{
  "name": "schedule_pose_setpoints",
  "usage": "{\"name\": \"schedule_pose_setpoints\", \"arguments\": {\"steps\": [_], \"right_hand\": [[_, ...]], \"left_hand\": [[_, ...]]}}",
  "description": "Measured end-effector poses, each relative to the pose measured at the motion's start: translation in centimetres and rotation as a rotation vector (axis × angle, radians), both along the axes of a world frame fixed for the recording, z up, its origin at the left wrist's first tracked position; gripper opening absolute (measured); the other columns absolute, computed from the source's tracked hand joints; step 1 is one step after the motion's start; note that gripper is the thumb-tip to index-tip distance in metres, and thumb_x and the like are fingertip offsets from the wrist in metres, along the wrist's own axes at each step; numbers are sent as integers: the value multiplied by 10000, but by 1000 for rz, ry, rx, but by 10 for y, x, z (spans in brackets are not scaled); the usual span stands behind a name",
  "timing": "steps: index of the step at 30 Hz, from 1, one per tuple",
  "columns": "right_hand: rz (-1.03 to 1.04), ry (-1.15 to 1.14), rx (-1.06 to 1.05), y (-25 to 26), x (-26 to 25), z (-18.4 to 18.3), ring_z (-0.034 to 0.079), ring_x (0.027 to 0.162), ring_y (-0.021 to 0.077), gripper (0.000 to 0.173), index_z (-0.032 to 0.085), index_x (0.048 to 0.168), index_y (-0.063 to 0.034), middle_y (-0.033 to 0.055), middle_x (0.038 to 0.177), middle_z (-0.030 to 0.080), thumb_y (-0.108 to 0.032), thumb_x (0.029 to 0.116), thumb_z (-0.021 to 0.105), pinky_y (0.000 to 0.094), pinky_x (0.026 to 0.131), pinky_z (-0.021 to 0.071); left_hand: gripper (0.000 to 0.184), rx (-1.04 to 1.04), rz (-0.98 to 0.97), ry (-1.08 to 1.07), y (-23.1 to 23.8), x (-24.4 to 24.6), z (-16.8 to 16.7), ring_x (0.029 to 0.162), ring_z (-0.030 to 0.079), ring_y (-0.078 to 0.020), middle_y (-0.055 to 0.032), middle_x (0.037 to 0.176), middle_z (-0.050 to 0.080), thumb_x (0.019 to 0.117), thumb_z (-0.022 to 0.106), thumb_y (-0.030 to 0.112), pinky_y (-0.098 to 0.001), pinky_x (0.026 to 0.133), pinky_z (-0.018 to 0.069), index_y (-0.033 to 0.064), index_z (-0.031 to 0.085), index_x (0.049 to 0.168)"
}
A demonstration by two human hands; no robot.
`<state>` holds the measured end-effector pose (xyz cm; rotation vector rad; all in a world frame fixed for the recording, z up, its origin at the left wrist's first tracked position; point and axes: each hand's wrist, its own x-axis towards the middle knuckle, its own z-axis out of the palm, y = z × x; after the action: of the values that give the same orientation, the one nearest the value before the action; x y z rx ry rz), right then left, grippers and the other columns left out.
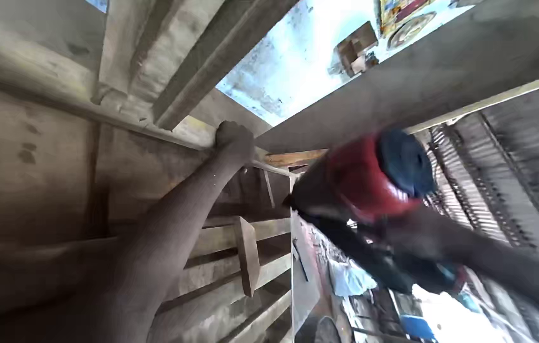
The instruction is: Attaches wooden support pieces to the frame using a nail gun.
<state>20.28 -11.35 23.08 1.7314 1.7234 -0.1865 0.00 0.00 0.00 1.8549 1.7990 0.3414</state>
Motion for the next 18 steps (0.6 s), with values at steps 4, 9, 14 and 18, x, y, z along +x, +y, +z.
{"name": "schedule_pose_setpoints", "arguments": {"steps": [4, 9, 14, 18], "right_hand": [[-138, 425, 79, -102, 99, -54, 616, 990, 119, 339, 616, 1176, 34, 145, 1073, 644, -133, 896, 709, 288, 946, 501], [155, 650, 341, -162, 211, -189, 716, 1072, 320, 413, 700, 1279, -18, 185, 1164, 737, -284, 999, 556, 521, 956, 552], [267, 753, 419, -196, 219, -278, 731, 980, 420, 505, 621, 1349, 50, 233, 1102, 737, -145, 887, 682, 622, 864, 572], [119, 854, 424, -213, 199, -316, 716, 1040, 439, 647, 597, 1325, 114, 276, 1149, 714, -176, 788, 813, 605, 912, 569]], "left_hand": [[594, 226, -31, 29, 8, 1, -17, 1016, 686, -399, -158, 1094, 722, 693, 884, 439, -654, 838, 526, 149, 708, 1179], [495, 560, -36, -275, -60, 6, -24, 1336, 556, -249, -53, 1399, 624, 947, 719, 371, -494, 1130, 458, 221, 616, 1407], [761, -9, 301, -182, -174, 69, -43, 1217, 638, -330, -139, 1335, 652, 940, 595, 656, -596, 1035, 501, 135, 515, 1488], [746, -131, 344, -90, -169, 99, -43, 1065, 688, -361, -155, 1117, 722, 867, 685, 678, -629, 945, 517, 103, 614, 1336]]}}
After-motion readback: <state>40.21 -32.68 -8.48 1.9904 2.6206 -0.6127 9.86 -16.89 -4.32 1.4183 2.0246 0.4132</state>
